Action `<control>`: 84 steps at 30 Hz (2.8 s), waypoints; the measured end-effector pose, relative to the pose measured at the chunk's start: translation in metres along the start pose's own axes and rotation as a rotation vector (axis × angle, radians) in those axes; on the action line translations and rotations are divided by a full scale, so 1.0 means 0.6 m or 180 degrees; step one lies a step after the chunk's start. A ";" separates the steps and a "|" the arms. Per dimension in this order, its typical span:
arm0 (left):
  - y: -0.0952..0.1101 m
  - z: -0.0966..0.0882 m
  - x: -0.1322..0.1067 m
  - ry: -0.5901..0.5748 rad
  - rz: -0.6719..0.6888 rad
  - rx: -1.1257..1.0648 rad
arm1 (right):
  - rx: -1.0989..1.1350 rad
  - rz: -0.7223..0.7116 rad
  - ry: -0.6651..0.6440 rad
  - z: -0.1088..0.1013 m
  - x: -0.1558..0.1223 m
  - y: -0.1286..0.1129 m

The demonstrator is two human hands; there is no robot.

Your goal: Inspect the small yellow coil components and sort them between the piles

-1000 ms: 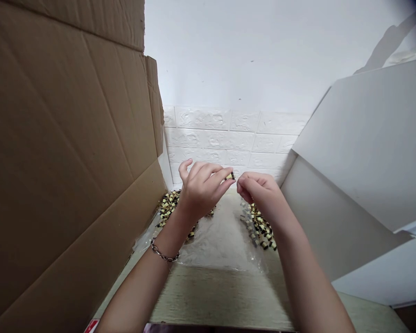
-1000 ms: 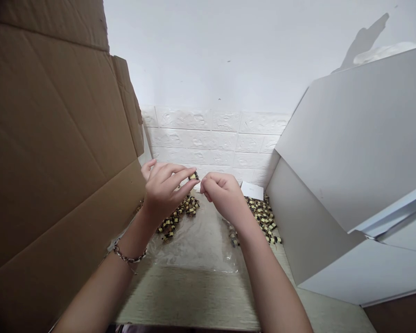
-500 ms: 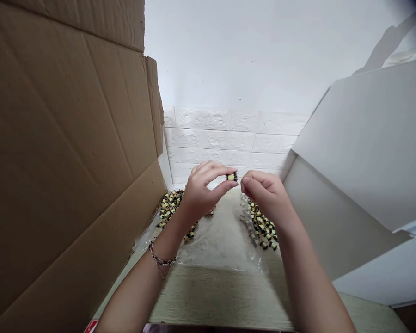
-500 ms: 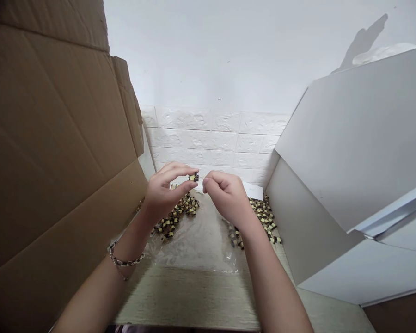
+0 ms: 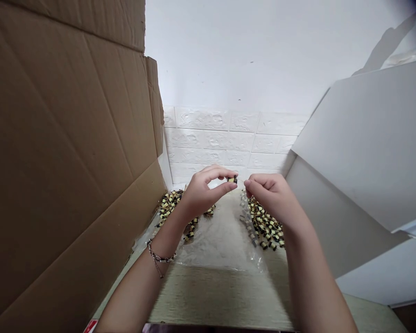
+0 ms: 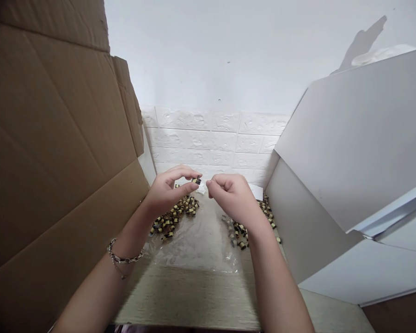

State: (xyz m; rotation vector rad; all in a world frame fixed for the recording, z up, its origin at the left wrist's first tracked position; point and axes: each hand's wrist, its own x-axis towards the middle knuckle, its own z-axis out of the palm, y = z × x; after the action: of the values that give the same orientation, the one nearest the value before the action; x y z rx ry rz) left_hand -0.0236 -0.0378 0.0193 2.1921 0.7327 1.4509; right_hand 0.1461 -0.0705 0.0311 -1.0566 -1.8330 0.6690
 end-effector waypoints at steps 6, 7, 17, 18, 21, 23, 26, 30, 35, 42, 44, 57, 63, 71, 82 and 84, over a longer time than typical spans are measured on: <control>0.001 -0.001 -0.001 -0.0357 -0.0288 -0.0410 | 0.0470 0.0159 -0.0436 -0.011 0.002 0.007; 0.001 -0.002 -0.001 -0.0436 -0.0370 -0.0537 | 0.0547 0.0139 -0.0493 -0.012 0.002 0.008; -0.008 0.010 -0.005 -0.0788 -0.0997 -0.2074 | 0.0722 0.0023 -0.0577 -0.016 0.003 0.008; -0.008 0.012 -0.005 -0.0788 -0.1021 -0.2132 | 0.0659 0.0001 -0.0527 -0.015 0.002 0.007; -0.008 0.013 -0.005 -0.0826 -0.1082 -0.2287 | 0.0327 -0.0132 -0.0224 -0.011 -0.002 0.002; -0.007 0.013 -0.005 -0.0865 -0.1111 -0.2375 | -0.0063 -0.0296 0.0050 -0.008 -0.005 -0.002; -0.005 0.014 -0.006 -0.0911 -0.1182 -0.2395 | -0.0713 -0.0622 0.0405 -0.004 -0.008 -0.007; -0.001 0.014 -0.006 -0.1020 -0.1135 -0.2491 | -0.1388 -0.1106 0.0884 0.002 -0.009 -0.011; -0.001 0.015 -0.005 -0.1211 -0.1031 -0.2492 | -0.1779 -0.1415 0.1257 0.009 -0.009 -0.014; -0.001 0.013 -0.004 -0.1291 -0.1124 -0.2274 | -0.1854 -0.1360 0.1210 0.011 -0.006 -0.015; -0.002 0.012 -0.004 -0.1280 -0.1118 -0.2221 | -0.1750 -0.1253 0.1123 0.012 -0.004 -0.013; -0.005 0.001 -0.004 -0.0928 -0.1239 -0.2406 | -0.0445 -0.0607 0.0324 0.011 0.011 0.010; -0.001 -0.002 -0.003 -0.0735 -0.1279 -0.2378 | -0.0291 -0.0599 0.0251 0.013 0.009 0.006; 0.000 0.005 -0.005 -0.0631 -0.1400 -0.3007 | 0.0625 -0.0569 0.0056 0.023 0.014 0.009; 0.006 0.045 0.007 -0.0961 -0.1170 -0.4405 | 0.2041 -0.0600 0.0223 0.028 0.019 0.003; 0.008 0.050 0.007 -0.0970 -0.1228 -0.4513 | 0.2043 -0.0609 0.0263 0.023 0.017 0.005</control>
State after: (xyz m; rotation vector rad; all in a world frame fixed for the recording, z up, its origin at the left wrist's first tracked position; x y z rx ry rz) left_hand 0.0062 -0.0402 0.0137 1.0124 -0.0726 0.8742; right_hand 0.1327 -0.0603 0.0267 -0.4706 -1.4663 0.9897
